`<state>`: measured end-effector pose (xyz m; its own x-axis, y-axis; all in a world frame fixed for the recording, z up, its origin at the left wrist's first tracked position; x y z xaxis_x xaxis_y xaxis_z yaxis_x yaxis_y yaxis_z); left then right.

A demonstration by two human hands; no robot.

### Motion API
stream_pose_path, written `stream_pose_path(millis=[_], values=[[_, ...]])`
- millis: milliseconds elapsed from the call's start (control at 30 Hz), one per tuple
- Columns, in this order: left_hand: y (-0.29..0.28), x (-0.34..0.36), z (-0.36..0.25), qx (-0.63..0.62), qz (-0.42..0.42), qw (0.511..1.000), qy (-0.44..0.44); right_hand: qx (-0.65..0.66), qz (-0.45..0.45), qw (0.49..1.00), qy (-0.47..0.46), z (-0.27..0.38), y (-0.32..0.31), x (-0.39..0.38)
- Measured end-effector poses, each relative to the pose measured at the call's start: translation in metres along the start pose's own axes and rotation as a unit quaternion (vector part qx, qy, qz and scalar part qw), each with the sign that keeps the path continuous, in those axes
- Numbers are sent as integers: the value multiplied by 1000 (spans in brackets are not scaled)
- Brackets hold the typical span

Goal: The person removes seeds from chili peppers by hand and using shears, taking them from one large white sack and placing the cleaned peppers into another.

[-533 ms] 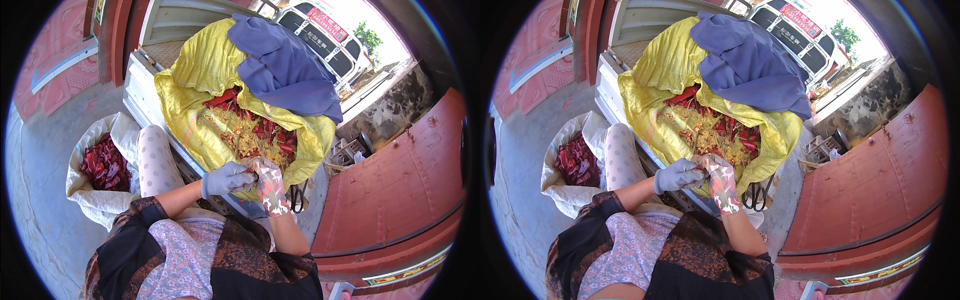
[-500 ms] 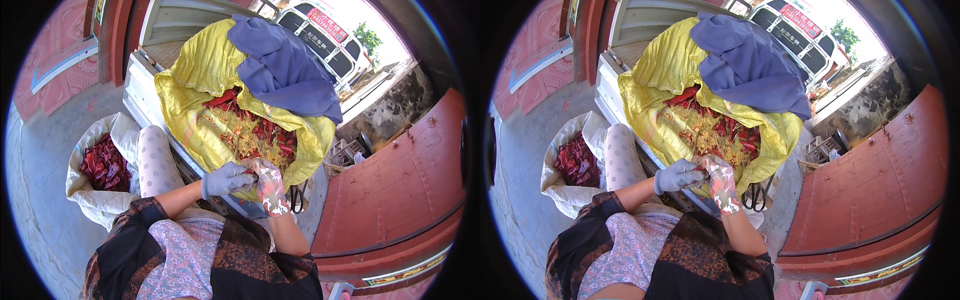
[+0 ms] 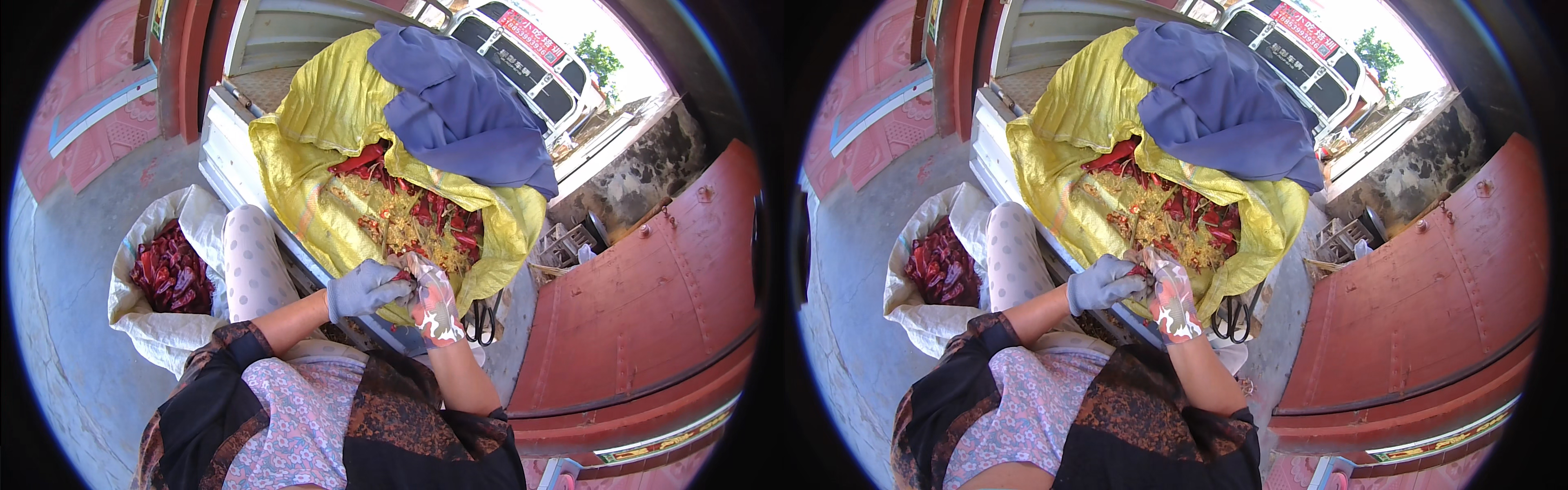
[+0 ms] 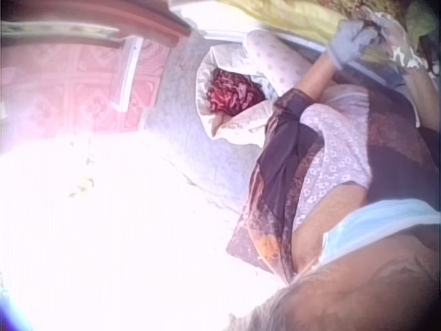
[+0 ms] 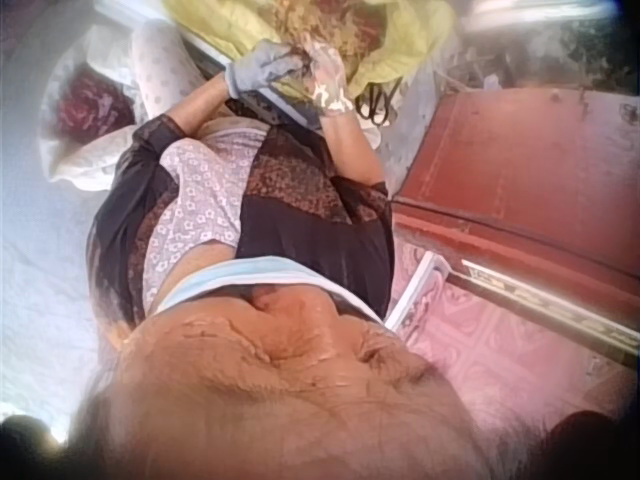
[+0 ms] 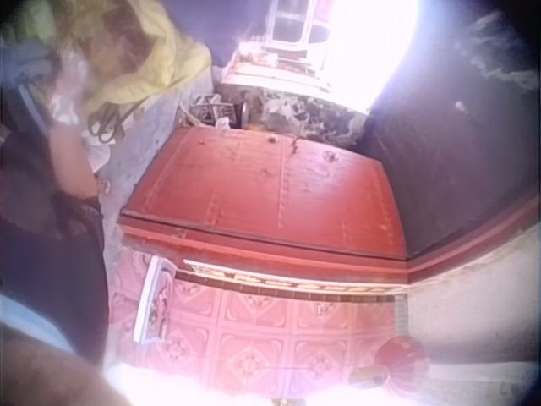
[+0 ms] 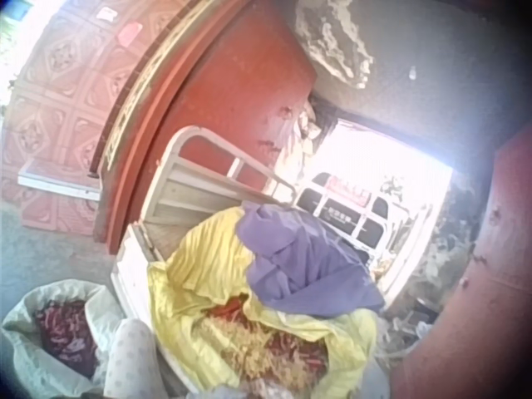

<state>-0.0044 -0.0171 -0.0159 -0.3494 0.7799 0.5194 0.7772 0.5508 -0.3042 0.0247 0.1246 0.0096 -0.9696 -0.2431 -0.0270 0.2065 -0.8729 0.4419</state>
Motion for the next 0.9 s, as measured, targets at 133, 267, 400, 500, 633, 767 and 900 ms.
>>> stream_pose_path(millis=[133,267,400,500,633,767,900], values=[[-1,0,2,90,9,995,40,-4,-71,997,-34,-1,10,-3],[2,1,16,218,-9,971,99,25,-83,996,-18,-4,4,-5],[5,6,1,168,-28,982,78,31,-172,983,-47,4,15,-6],[3,1,10,68,-25,997,11,-120,-87,988,-54,21,7,-7],[-5,-3,3,-138,-42,988,-57,-393,-26,916,79,34,-6,-11],[-7,-5,9,-247,-45,967,-42,-429,-21,902,41,51,-29,-13],[-10,-3,14,-308,-55,950,-10,-629,-157,761,-39,64,-45,21]])
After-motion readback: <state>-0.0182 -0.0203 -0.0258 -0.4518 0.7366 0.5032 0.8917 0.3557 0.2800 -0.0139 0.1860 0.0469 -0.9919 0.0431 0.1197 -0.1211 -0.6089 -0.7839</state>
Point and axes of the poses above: each hand's wrist, its own x-axis towards the middle knuckle, its own y-axis out of the palm, z = x × y, the point moved 2 cm from there along x, towards the middle knuckle, and after that the axes turned 14 degrees about z, right-handed, at the moved point
